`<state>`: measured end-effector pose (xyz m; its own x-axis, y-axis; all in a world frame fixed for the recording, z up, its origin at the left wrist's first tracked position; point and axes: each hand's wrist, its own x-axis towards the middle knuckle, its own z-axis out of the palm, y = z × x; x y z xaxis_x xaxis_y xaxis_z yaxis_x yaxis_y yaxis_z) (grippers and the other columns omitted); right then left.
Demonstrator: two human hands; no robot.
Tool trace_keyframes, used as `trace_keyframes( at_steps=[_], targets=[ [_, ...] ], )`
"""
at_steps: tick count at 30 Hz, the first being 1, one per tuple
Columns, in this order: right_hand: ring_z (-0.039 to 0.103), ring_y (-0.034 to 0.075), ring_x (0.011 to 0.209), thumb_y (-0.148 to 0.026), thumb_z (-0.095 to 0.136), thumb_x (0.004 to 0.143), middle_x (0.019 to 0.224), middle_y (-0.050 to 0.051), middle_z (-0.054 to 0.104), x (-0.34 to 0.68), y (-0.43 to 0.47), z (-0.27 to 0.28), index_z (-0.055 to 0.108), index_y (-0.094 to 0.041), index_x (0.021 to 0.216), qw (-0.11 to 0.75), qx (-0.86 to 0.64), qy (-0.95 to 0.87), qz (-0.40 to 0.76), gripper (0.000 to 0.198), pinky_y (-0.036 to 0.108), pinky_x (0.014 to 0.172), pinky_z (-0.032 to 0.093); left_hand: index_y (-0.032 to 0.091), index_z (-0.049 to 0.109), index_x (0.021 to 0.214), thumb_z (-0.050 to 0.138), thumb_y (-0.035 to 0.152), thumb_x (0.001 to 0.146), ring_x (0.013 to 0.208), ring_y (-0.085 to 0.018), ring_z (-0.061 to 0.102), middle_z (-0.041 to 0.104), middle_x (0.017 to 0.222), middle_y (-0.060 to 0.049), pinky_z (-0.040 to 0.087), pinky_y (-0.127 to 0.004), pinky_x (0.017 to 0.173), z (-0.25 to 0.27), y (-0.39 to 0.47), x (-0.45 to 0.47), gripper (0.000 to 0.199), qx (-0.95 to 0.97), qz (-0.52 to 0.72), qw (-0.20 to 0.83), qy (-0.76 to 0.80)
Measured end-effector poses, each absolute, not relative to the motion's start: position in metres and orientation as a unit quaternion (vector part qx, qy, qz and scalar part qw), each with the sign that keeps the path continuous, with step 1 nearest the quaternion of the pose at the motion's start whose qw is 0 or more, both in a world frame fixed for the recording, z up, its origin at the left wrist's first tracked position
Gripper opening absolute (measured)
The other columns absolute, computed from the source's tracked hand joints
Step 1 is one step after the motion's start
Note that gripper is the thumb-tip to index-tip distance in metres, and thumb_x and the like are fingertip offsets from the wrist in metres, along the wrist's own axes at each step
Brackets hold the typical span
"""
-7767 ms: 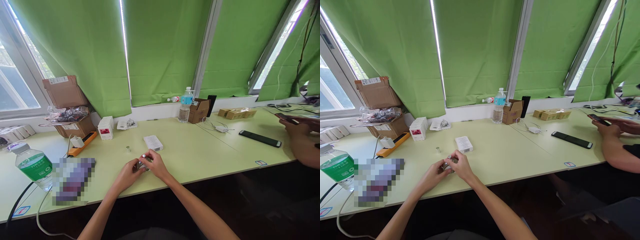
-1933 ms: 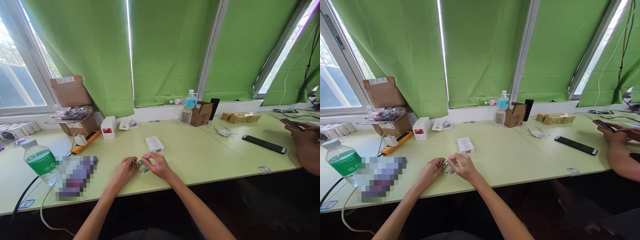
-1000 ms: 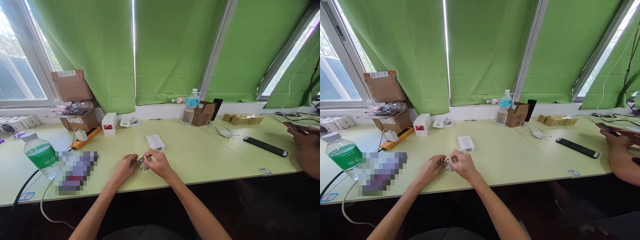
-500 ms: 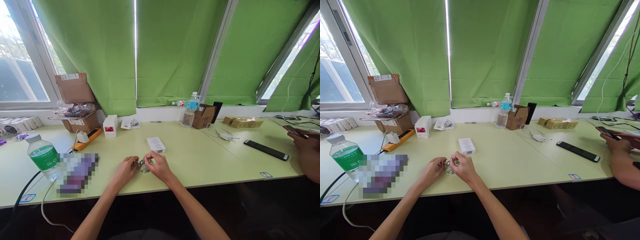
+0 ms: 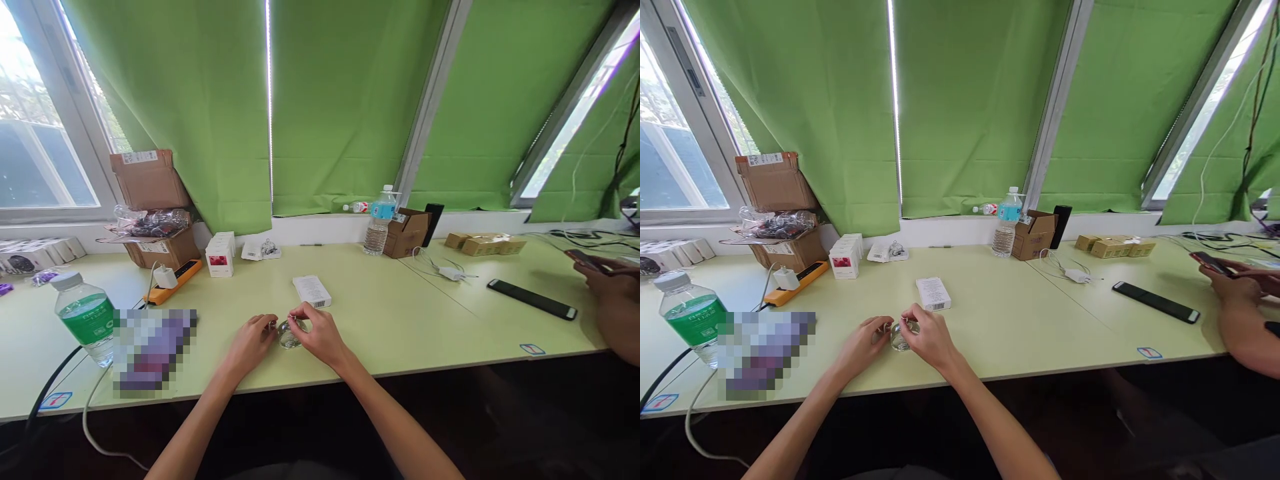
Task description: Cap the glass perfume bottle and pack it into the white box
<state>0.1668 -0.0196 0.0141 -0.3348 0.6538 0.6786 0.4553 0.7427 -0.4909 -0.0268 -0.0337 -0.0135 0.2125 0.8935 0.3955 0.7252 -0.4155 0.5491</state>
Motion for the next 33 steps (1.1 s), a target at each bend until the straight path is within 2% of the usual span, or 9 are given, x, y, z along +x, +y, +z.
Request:
trace_keyframes(
  at_steps=[7,13,18,20,22,25,29,33],
  targets=[
    [0.068,0.016,0.081,-0.025,0.056,0.088,0.087,0.001,0.070,0.170,-0.021,0.016,0.057,-0.023,0.098,0.457,-0.342,-0.812,0.122,0.010,0.027,0.076,0.053,0.025,0.062,0.108,0.050,0.023,0.089,0.094,-0.020,0.062,0.068,0.103,-0.004,0.047,-0.030,0.082,-0.013,-0.034,-0.026,0.022,0.769,0.343,0.121,0.526],
    [0.068,0.017,0.086,-0.037,0.058,0.089,0.096,0.003,0.070,0.173,-0.022,0.019,0.058,-0.024,0.107,0.467,-0.347,-0.797,0.163,0.022,0.029,0.078,0.054,0.024,0.062,0.108,0.049,0.024,0.089,0.093,-0.020,0.062,0.068,0.102,-0.005,0.047,-0.030,0.081,-0.012,-0.034,-0.026,0.023,0.772,0.342,0.121,0.522],
    [0.067,0.017,0.081,-0.034,0.047,0.095,0.092,0.004,0.070,0.181,-0.014,0.023,0.061,-0.022,0.097,0.489,-0.363,-0.771,0.185,0.019,0.025,0.065,0.054,0.024,0.061,0.110,0.049,0.023,0.089,0.094,-0.020,0.062,0.067,0.106,-0.005,0.047,-0.031,0.082,-0.012,-0.034,-0.027,0.024,0.770,0.340,0.124,0.525],
    [0.067,0.016,0.079,-0.033,0.048,0.094,0.090,0.003,0.070,0.184,-0.012,0.024,0.062,-0.021,0.095,0.497,-0.362,-0.766,0.188,0.018,0.026,0.066,0.054,0.025,0.061,0.109,0.050,0.023,0.089,0.094,-0.020,0.062,0.067,0.106,-0.004,0.047,-0.031,0.082,-0.013,-0.034,-0.027,0.024,0.770,0.338,0.122,0.527],
    [0.068,0.016,0.078,-0.031,0.054,0.091,0.092,0.003,0.070,0.186,-0.012,0.024,0.061,-0.022,0.103,0.496,-0.339,-0.774,0.198,0.017,0.028,0.072,0.055,0.025,0.061,0.109,0.050,0.023,0.088,0.093,-0.020,0.062,0.068,0.104,-0.004,0.047,-0.031,0.081,-0.013,-0.034,-0.027,0.023,0.769,0.338,0.119,0.529],
    [0.067,0.016,0.078,-0.029,0.061,0.086,0.093,0.003,0.070,0.185,-0.015,0.024,0.059,-0.023,0.113,0.472,-0.296,-0.809,0.187,0.027,0.029,0.076,0.055,0.025,0.061,0.108,0.050,0.023,0.088,0.092,-0.020,0.062,0.068,0.102,-0.004,0.047,-0.030,0.080,-0.012,-0.034,-0.026,0.023,0.768,0.342,0.118,0.529],
    [0.067,0.016,0.078,-0.024,0.059,0.088,0.089,0.002,0.071,0.183,-0.016,0.022,0.065,-0.023,0.101,0.457,-0.280,-0.835,0.128,0.014,0.029,0.075,0.053,0.025,0.061,0.108,0.049,0.024,0.089,0.092,-0.019,0.061,0.067,0.101,-0.004,0.046,-0.030,0.080,-0.011,-0.035,-0.026,0.022,0.771,0.339,0.117,0.527],
    [0.067,0.016,0.078,-0.022,0.059,0.088,0.087,0.003,0.072,0.182,-0.013,0.017,0.066,-0.022,0.097,0.466,-0.278,-0.833,0.110,0.011,0.029,0.074,0.053,0.025,0.060,0.108,0.049,0.023,0.089,0.091,-0.019,0.061,0.067,0.099,-0.004,0.046,-0.030,0.080,-0.012,-0.034,-0.027,0.022,0.772,0.334,0.115,0.528]
  ],
)
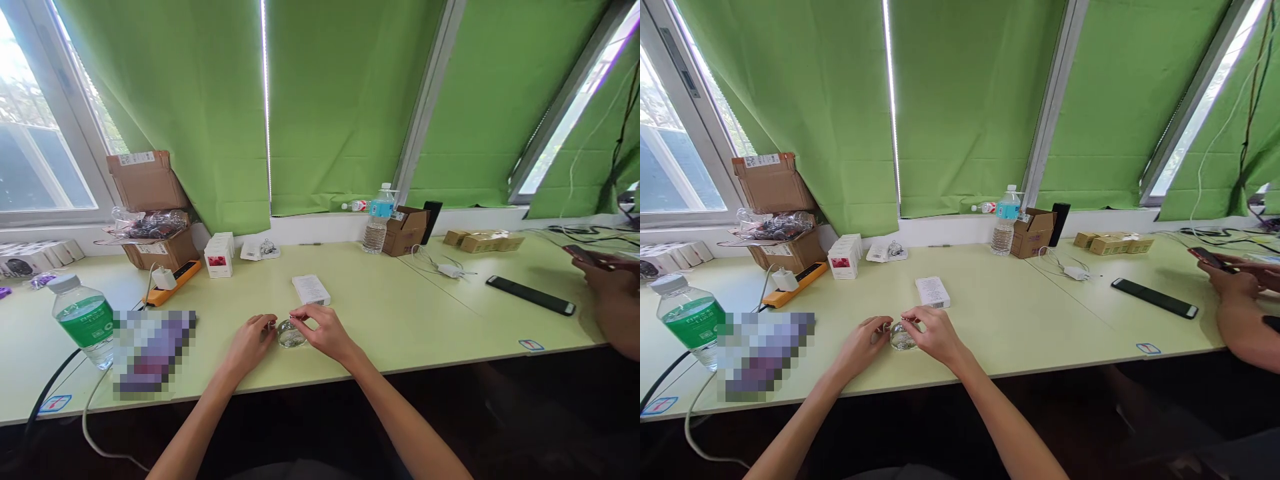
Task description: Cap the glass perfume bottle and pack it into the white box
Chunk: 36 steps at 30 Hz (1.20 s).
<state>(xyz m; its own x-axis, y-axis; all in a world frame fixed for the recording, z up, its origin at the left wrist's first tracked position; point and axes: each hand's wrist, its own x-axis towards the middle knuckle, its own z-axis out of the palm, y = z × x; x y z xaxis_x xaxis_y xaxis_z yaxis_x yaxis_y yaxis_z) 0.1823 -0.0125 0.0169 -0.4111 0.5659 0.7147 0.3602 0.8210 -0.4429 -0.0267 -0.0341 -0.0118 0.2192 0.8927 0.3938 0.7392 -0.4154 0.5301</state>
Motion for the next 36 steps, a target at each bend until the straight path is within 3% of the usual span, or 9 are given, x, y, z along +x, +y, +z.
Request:
trace_keyframes(
  at_steps=[19,36],
  targets=[
    [0.068,0.019,0.080,-0.024,0.052,0.090,0.086,0.004,0.073,0.178,-0.016,0.019,0.063,-0.022,0.083,0.444,-0.303,-0.839,0.083,0.013,0.032,0.077,0.053,0.024,0.061,0.110,0.048,0.025,0.089,0.092,-0.020,0.062,0.067,0.104,-0.006,0.047,-0.033,0.083,-0.014,-0.033,-0.027,0.025,0.767,0.340,0.115,0.531],
    [0.067,0.018,0.080,-0.024,0.053,0.090,0.088,0.004,0.072,0.178,-0.022,0.024,0.063,-0.022,0.094,0.436,-0.321,-0.837,0.082,0.010,0.030,0.075,0.052,0.024,0.061,0.108,0.049,0.024,0.088,0.092,-0.020,0.061,0.068,0.100,-0.005,0.046,-0.032,0.081,-0.009,-0.036,-0.025,0.023,0.766,0.342,0.126,0.530]
  ],
)
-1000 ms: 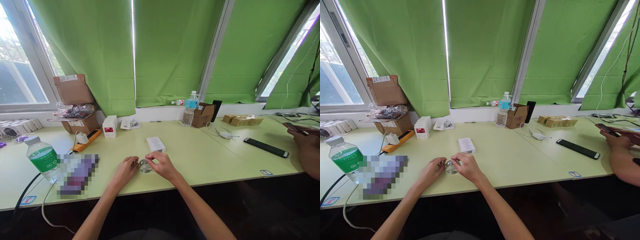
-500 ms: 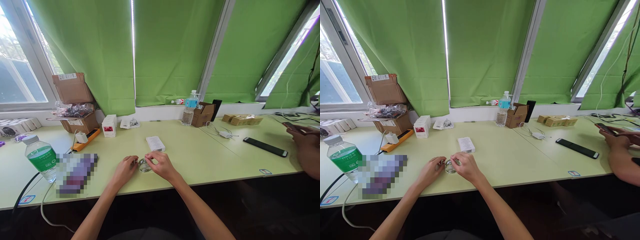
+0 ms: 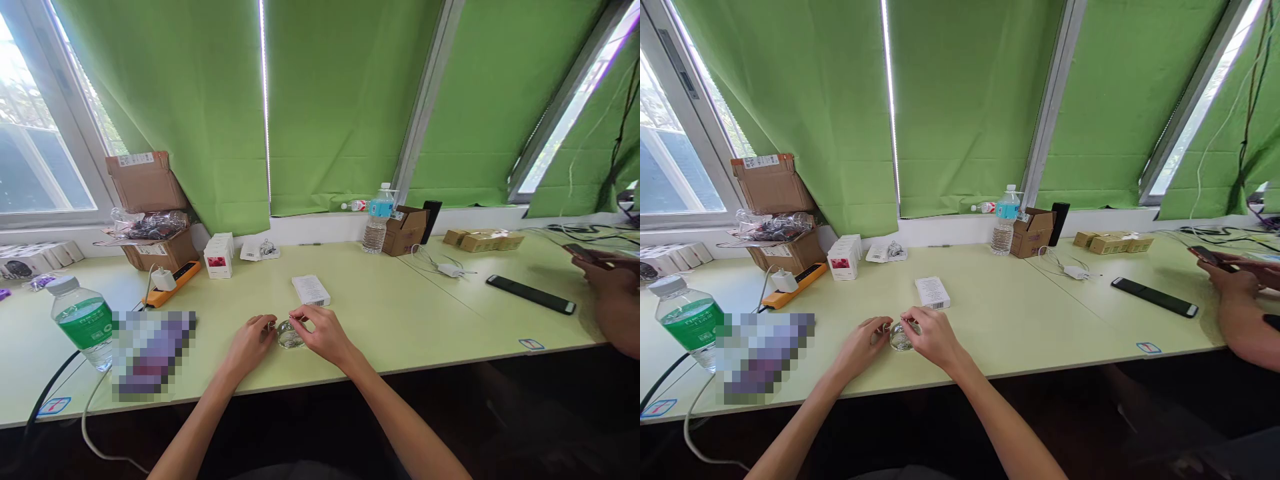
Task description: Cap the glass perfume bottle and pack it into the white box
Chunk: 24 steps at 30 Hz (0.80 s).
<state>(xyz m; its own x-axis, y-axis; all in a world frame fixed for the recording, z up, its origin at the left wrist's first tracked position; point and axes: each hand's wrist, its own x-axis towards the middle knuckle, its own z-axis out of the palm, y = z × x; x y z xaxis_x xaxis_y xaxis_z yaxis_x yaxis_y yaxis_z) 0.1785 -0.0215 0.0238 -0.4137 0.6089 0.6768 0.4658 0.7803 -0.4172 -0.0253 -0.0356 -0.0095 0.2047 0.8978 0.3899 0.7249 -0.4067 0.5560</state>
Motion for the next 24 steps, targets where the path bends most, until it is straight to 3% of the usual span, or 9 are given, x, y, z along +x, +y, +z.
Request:
trace_keyframes(
  at_steps=[9,12,17,21,24],
  targets=[
    [0.067,0.018,0.078,-0.030,0.048,0.094,0.090,0.004,0.071,0.179,-0.025,0.031,0.063,-0.023,0.101,0.448,-0.327,-0.824,0.113,0.019,0.030,0.076,0.052,0.024,0.062,0.108,0.052,0.025,0.087,0.092,-0.020,0.062,0.068,0.100,-0.005,0.047,-0.033,0.082,-0.010,-0.034,-0.026,0.023,0.760,0.353,0.127,0.531],
    [0.067,0.018,0.078,-0.031,0.045,0.095,0.089,0.004,0.071,0.183,-0.021,0.031,0.064,-0.023,0.098,0.462,-0.346,-0.808,0.116,0.021,0.029,0.074,0.052,0.024,0.062,0.108,0.050,0.028,0.089,0.091,-0.020,0.062,0.067,0.102,-0.005,0.048,-0.033,0.083,-0.008,-0.035,-0.026,0.023,0.756,0.363,0.131,0.529],
    [0.066,0.017,0.072,-0.034,0.045,0.094,0.084,0.004,0.071,0.192,0.001,0.018,0.065,-0.021,0.088,0.479,-0.385,-0.773,0.157,0.025,0.025,0.058,0.052,0.024,0.061,0.111,0.048,0.030,0.090,0.085,-0.017,0.063,0.064,0.101,-0.004,0.050,-0.032,0.083,-0.006,-0.035,-0.027,0.025,0.743,0.403,0.151,0.513],
    [0.066,0.017,0.067,-0.034,0.048,0.092,0.077,0.004,0.071,0.197,0.016,0.005,0.067,-0.019,0.083,0.463,-0.404,-0.776,0.144,0.026,0.027,0.063,0.052,0.023,0.055,0.119,0.053,0.035,0.088,0.081,-0.016,0.065,0.065,0.100,-0.004,0.052,-0.034,0.082,-0.008,-0.031,-0.029,0.034,0.703,0.445,0.176,0.526],
    [0.065,0.016,0.066,-0.032,0.048,0.092,0.074,0.003,0.071,0.197,0.019,0.000,0.067,-0.020,0.083,0.441,-0.417,-0.786,0.114,0.024,0.026,0.062,0.050,0.021,0.055,0.114,0.057,0.038,0.086,0.084,-0.017,0.066,0.066,0.098,-0.005,0.053,-0.035,0.082,-0.007,-0.029,-0.030,0.034,0.680,0.478,0.195,0.520]
  ],
)
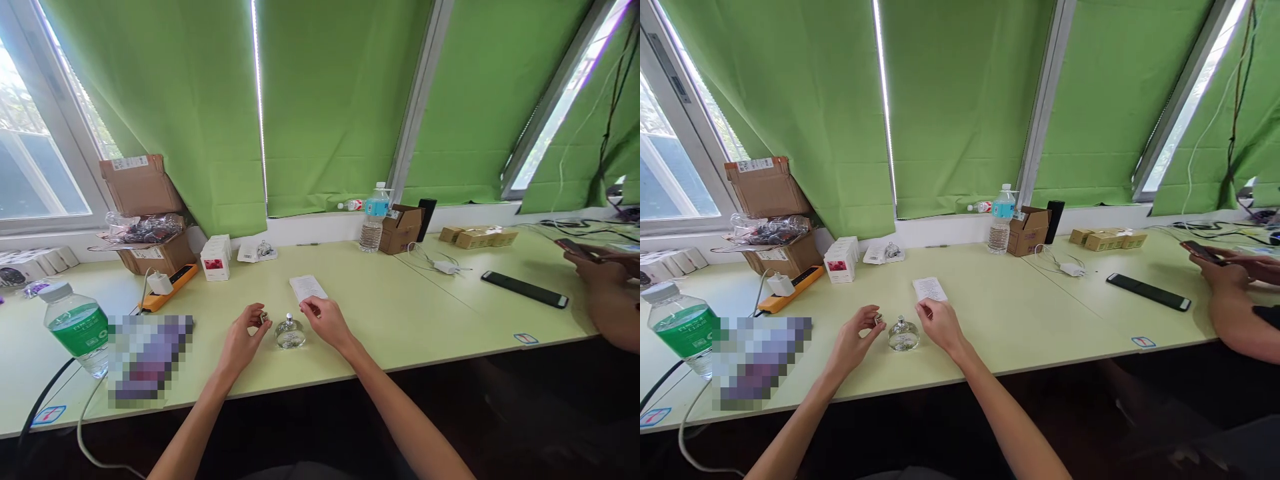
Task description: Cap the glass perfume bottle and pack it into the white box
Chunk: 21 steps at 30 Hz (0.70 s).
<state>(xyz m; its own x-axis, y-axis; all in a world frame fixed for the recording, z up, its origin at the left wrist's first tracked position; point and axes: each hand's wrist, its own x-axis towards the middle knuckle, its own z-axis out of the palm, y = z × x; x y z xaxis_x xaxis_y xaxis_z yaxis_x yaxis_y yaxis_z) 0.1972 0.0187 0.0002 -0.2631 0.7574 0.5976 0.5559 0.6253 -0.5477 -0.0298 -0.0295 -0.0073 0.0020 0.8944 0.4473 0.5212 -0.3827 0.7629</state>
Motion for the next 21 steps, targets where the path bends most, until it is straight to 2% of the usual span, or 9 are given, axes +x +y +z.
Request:
trace_keyframes(
  at_steps=[5,8,14,21],
  targets=[
    [0.065,0.017,0.067,-0.030,0.048,0.092,0.075,0.002,0.072,0.197,0.019,-0.001,0.066,-0.021,0.081,0.404,-0.446,-0.797,0.045,0.023,0.025,0.062,0.045,0.021,0.061,0.102,0.060,0.039,0.084,0.083,-0.017,0.066,0.069,0.093,-0.004,0.053,-0.033,0.081,0.002,-0.033,-0.028,0.026,0.663,0.512,0.209,0.505],
    [0.064,0.017,0.066,-0.029,0.048,0.092,0.075,0.002,0.072,0.196,0.019,-0.002,0.067,-0.022,0.081,0.386,-0.457,-0.801,0.023,0.023,0.025,0.061,0.043,0.021,0.062,0.105,0.063,0.040,0.082,0.084,-0.017,0.067,0.069,0.097,-0.004,0.053,-0.033,0.082,0.009,-0.037,-0.026,0.029,0.640,0.535,0.226,0.502],
    [0.064,0.017,0.068,-0.028,0.048,0.093,0.077,0.002,0.072,0.195,0.018,-0.002,0.066,-0.023,0.084,0.371,-0.460,-0.807,0.007,0.021,0.025,0.061,0.039,0.018,0.062,0.108,0.066,0.040,0.080,0.089,-0.019,0.067,0.070,0.100,-0.007,0.055,-0.035,0.082,0.016,-0.040,-0.013,0.036,0.592,0.579,0.331,0.453],
    [0.064,0.016,0.070,-0.027,0.046,0.093,0.080,0.002,0.072,0.194,0.015,0.000,0.066,-0.022,0.084,0.344,-0.480,-0.807,-0.003,0.022,0.026,0.060,0.036,0.017,0.061,0.111,0.068,0.035,0.079,0.086,-0.018,0.068,0.072,0.088,-0.005,0.054,-0.033,0.084,0.025,-0.048,-0.002,0.038,0.557,0.603,0.365,0.439]
  ],
)
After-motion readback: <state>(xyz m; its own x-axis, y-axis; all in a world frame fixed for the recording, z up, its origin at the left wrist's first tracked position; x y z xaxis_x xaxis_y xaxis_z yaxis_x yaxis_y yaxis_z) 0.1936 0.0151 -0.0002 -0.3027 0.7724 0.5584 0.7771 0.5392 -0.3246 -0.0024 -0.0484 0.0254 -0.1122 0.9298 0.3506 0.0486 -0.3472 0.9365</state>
